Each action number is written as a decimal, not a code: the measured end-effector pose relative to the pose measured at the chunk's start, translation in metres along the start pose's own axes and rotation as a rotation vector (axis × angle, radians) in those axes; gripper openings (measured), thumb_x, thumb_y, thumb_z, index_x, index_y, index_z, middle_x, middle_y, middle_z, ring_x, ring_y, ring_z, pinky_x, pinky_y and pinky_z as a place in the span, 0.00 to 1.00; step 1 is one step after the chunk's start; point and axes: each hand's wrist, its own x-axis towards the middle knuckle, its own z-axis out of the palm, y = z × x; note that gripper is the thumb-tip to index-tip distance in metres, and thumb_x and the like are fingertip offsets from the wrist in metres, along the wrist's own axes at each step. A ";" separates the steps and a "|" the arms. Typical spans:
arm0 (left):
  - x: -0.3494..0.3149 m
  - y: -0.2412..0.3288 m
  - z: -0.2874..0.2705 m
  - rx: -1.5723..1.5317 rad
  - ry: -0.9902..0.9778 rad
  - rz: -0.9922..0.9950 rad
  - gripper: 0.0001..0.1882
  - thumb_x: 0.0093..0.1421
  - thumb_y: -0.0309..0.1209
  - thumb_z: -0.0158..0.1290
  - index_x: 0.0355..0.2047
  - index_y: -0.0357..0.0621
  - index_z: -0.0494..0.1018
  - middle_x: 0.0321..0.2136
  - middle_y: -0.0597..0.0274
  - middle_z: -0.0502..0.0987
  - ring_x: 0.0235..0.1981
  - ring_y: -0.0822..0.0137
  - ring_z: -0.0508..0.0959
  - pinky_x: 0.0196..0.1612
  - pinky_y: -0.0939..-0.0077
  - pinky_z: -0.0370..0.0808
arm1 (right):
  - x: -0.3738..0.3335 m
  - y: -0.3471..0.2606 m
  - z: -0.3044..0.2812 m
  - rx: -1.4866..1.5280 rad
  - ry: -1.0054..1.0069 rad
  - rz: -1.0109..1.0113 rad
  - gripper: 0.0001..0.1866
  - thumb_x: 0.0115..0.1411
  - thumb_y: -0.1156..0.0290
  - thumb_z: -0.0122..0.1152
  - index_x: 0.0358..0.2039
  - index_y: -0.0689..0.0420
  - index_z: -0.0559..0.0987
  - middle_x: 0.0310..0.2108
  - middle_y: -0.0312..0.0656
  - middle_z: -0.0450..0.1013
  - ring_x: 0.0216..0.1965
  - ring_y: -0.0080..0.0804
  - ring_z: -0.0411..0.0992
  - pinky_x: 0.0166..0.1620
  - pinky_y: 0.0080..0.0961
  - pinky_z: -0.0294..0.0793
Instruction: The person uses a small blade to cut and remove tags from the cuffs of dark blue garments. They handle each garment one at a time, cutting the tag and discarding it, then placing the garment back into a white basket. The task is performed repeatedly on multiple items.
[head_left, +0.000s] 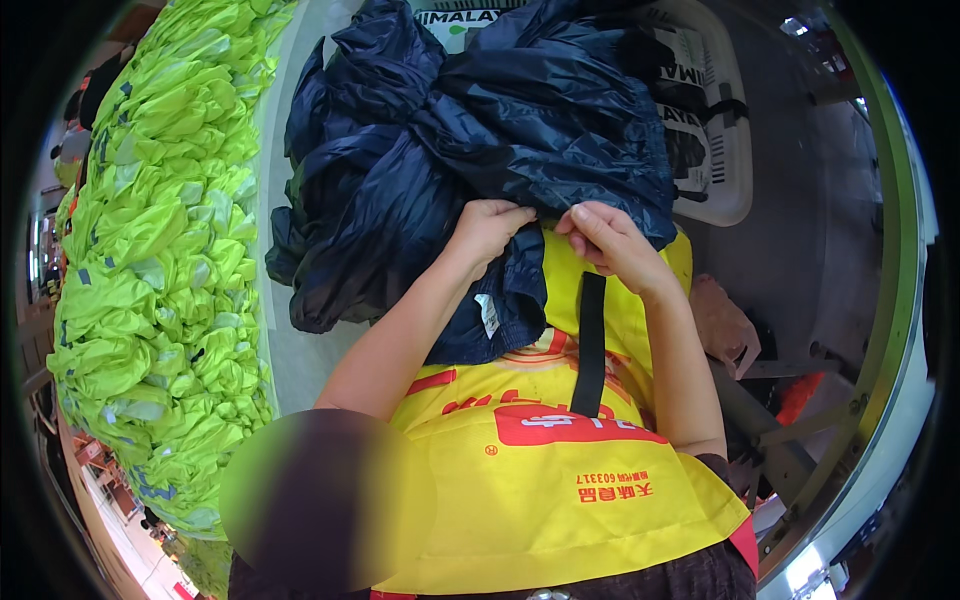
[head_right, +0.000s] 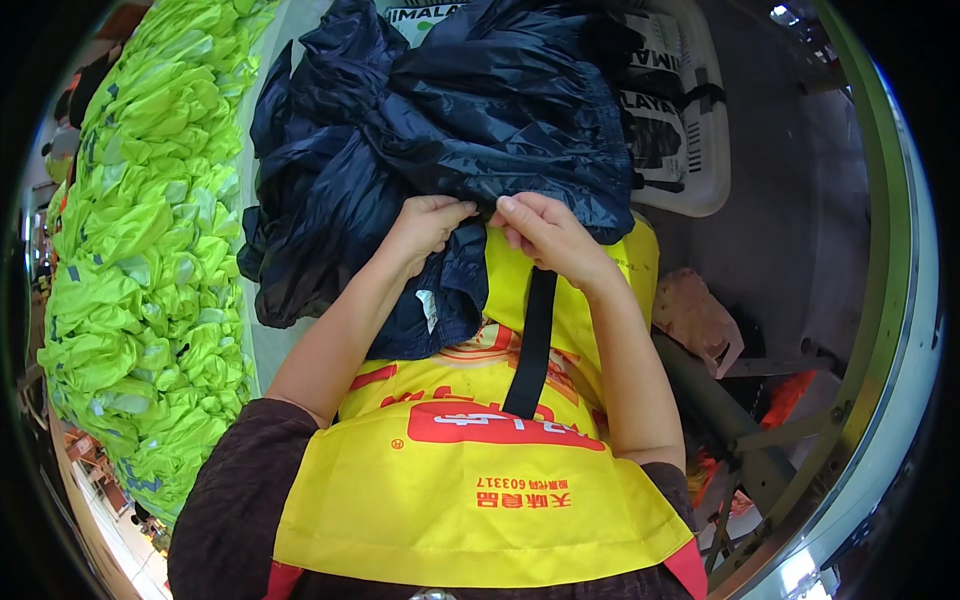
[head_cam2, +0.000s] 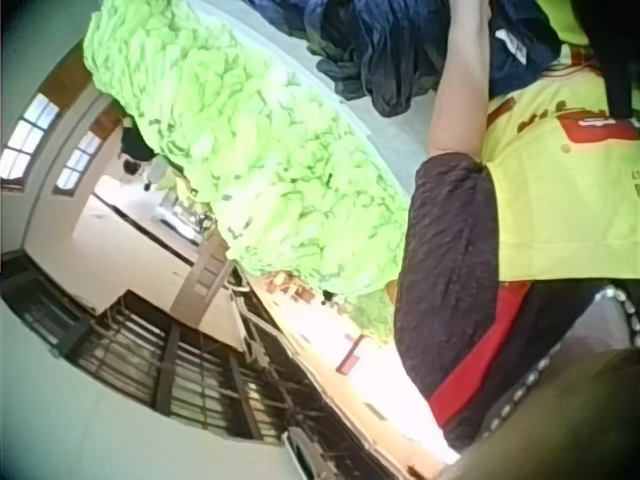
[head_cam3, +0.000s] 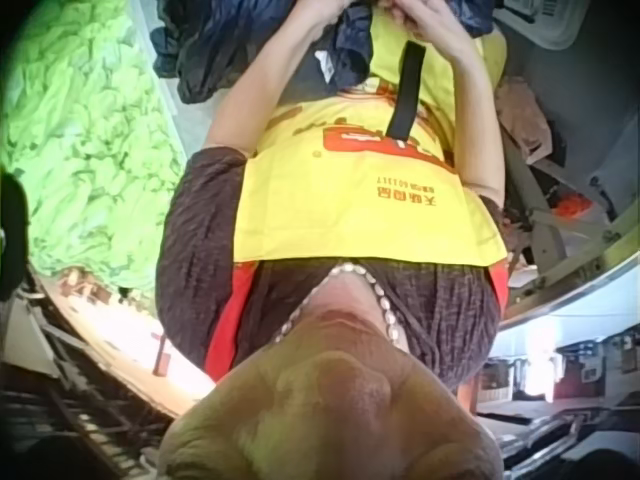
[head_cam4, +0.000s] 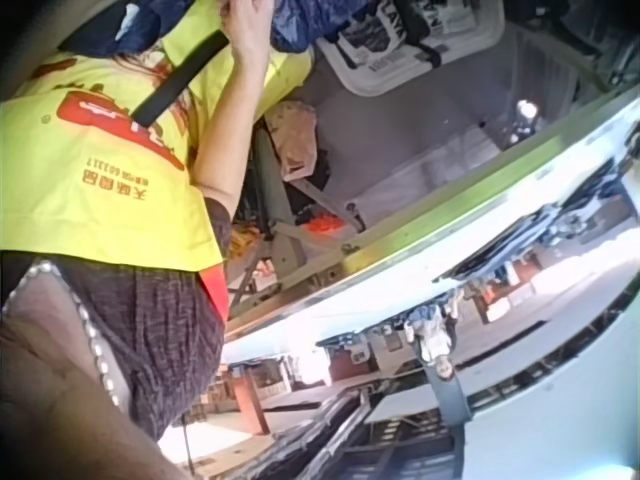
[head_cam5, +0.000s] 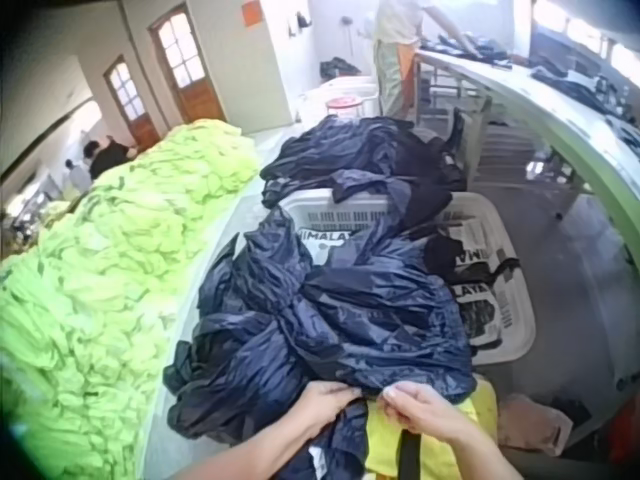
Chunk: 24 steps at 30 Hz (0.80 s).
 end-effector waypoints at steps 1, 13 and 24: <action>-0.001 -0.002 -0.002 -0.007 -0.014 -0.018 0.11 0.52 0.31 0.57 0.29 0.34 0.77 0.17 0.69 0.70 0.16 0.78 0.65 0.18 0.85 0.60 | 0.002 -0.001 0.002 0.007 -0.043 -0.013 0.18 0.64 0.55 0.45 0.33 0.56 0.75 0.20 0.27 0.62 0.17 0.12 0.52 0.18 0.09 0.47; -0.019 -0.022 -0.016 -0.157 -0.038 0.008 0.07 0.57 0.29 0.53 0.31 0.39 0.76 0.16 0.72 0.67 0.15 0.82 0.64 0.15 0.90 0.58 | 0.016 -0.002 0.002 -0.167 -0.128 0.318 0.19 0.63 0.54 0.46 0.30 0.57 0.76 0.17 0.28 0.61 0.14 0.13 0.51 0.17 0.13 0.46; -0.025 -0.031 -0.018 -0.173 -0.043 0.106 0.06 0.54 0.29 0.54 0.29 0.39 0.77 0.16 0.69 0.70 0.15 0.81 0.67 0.16 0.89 0.61 | 0.023 0.002 0.017 -0.172 -0.147 0.396 0.20 0.63 0.54 0.46 0.26 0.56 0.74 0.14 0.27 0.59 0.12 0.13 0.48 0.16 0.15 0.43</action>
